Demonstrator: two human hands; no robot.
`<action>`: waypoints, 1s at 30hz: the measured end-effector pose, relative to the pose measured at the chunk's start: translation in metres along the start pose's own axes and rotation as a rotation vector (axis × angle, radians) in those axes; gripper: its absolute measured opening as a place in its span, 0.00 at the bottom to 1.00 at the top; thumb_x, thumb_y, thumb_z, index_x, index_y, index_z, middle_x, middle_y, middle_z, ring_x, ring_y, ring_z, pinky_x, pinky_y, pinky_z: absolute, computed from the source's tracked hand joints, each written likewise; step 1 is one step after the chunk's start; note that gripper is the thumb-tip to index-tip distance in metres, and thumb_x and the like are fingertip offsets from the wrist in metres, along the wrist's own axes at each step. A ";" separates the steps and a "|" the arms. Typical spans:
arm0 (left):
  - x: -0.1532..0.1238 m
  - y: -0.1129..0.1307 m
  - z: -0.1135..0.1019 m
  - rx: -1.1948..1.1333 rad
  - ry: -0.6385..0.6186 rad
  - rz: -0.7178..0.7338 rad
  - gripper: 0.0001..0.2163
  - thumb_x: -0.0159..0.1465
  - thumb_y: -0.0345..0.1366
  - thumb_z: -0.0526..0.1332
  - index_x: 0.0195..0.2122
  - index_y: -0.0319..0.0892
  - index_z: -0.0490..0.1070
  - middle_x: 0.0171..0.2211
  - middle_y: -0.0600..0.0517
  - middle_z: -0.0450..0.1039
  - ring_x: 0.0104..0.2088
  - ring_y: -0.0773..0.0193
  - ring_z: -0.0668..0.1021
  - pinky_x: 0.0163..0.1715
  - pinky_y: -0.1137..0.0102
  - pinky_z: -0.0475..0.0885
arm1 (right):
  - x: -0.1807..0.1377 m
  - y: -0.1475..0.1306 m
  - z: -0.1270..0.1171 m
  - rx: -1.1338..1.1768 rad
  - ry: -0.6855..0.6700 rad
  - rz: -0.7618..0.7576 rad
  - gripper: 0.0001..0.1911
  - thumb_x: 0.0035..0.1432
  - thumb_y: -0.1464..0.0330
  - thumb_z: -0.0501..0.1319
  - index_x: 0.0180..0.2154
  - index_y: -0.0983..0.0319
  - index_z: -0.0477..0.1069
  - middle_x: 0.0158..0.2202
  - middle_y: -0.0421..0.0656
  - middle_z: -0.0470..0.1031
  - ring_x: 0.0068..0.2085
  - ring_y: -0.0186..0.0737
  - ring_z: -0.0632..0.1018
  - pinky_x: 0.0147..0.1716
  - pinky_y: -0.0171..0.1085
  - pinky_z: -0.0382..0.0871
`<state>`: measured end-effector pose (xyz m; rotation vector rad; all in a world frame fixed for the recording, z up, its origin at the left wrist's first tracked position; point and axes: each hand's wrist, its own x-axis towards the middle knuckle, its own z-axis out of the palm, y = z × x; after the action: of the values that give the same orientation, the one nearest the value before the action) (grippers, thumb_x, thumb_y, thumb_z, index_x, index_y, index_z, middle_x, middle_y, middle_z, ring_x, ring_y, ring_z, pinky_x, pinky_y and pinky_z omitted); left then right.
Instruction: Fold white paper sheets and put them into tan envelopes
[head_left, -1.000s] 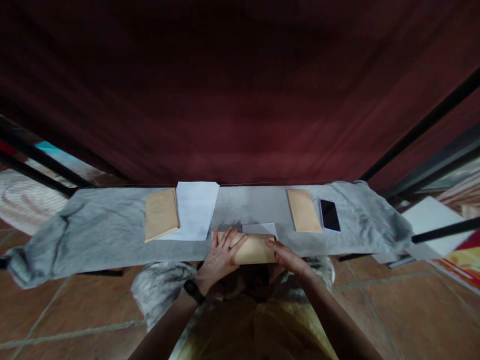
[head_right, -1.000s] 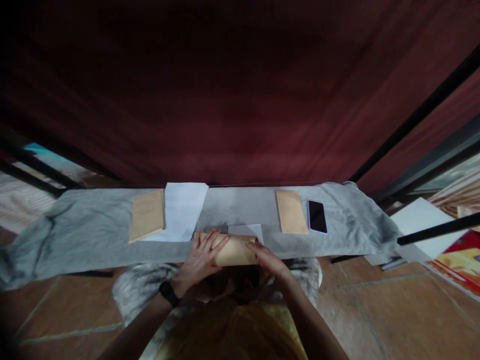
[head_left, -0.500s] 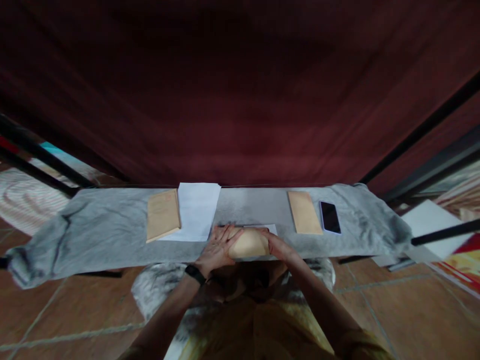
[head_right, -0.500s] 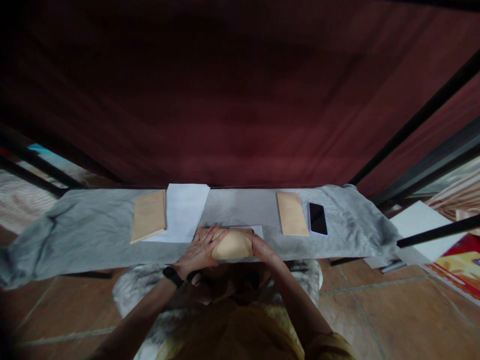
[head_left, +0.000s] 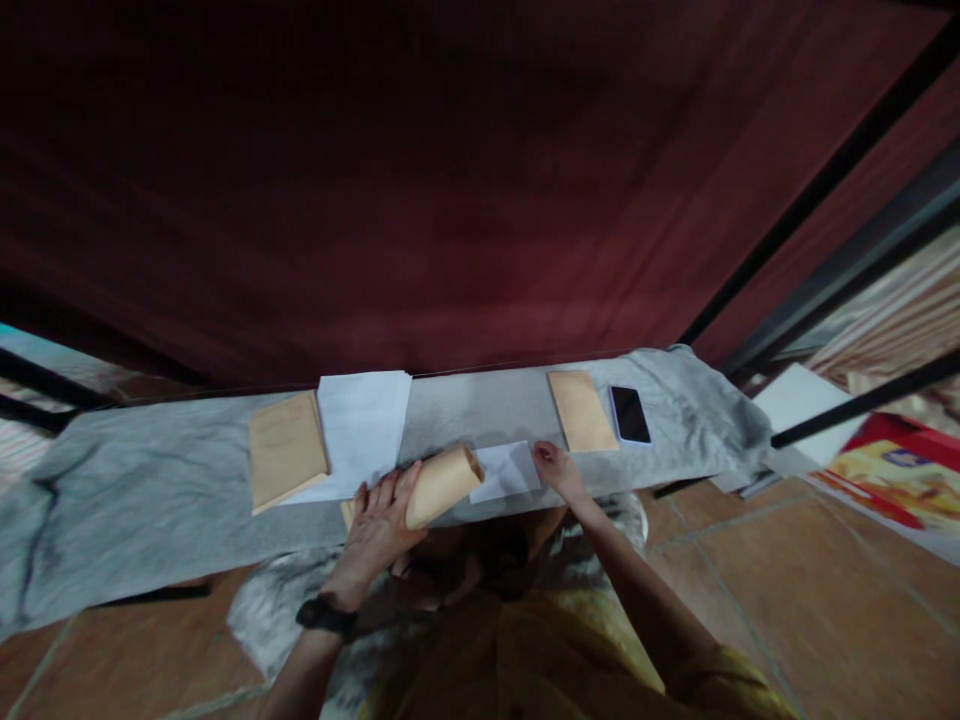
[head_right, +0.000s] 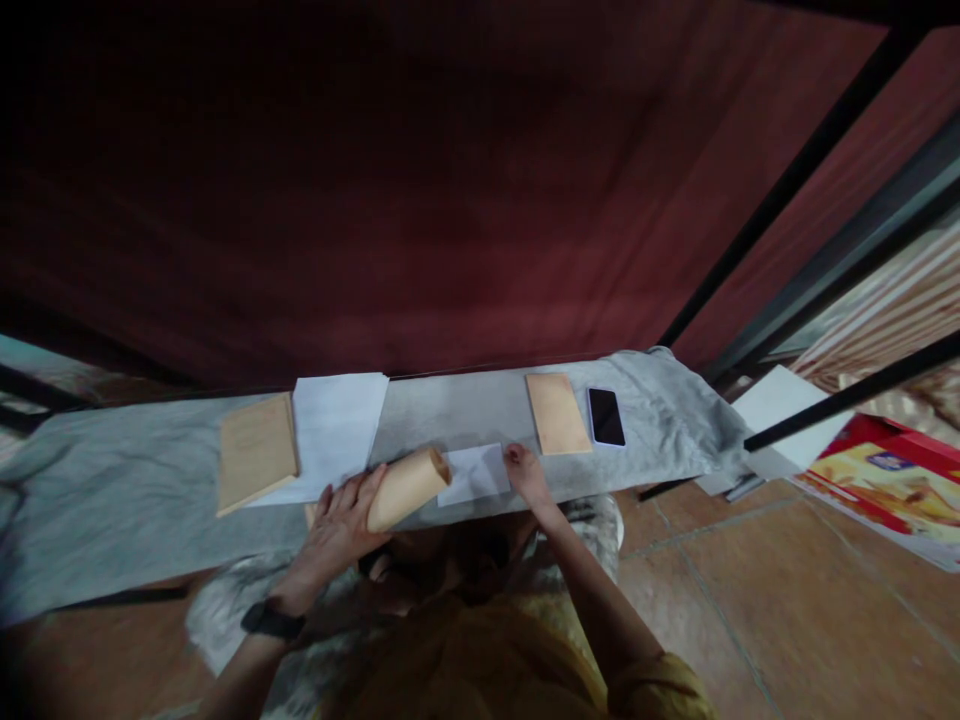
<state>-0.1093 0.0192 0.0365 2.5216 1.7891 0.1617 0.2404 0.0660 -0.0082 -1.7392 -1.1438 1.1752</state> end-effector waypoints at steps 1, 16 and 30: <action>-0.006 -0.004 -0.002 0.012 0.001 -0.019 0.47 0.54 0.37 0.65 0.71 0.47 0.40 0.62 0.41 0.62 0.62 0.46 0.65 0.65 0.48 0.49 | 0.000 0.002 0.001 -0.064 0.042 -0.010 0.13 0.54 0.61 0.61 0.39 0.61 0.72 0.39 0.48 0.78 0.44 0.48 0.78 0.46 0.45 0.72; -0.026 -0.016 0.004 0.017 -0.051 -0.033 0.48 0.52 0.35 0.65 0.71 0.49 0.40 0.66 0.43 0.56 0.65 0.45 0.61 0.65 0.49 0.48 | -0.007 0.006 0.025 -0.481 0.222 -0.138 0.09 0.50 0.69 0.67 0.33 0.60 0.68 0.34 0.46 0.76 0.40 0.47 0.78 0.42 0.39 0.69; -0.014 -0.009 0.009 -0.089 -0.153 -0.111 0.50 0.50 0.39 0.66 0.70 0.50 0.37 0.65 0.43 0.55 0.66 0.45 0.59 0.64 0.49 0.48 | -0.014 -0.003 0.011 -0.080 0.114 -0.401 0.17 0.57 0.53 0.55 0.29 0.59 0.69 0.27 0.42 0.75 0.30 0.40 0.74 0.30 0.35 0.69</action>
<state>-0.1209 0.0091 0.0256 2.3001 1.8139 0.0413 0.2265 0.0550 -0.0051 -1.5184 -1.4033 0.7874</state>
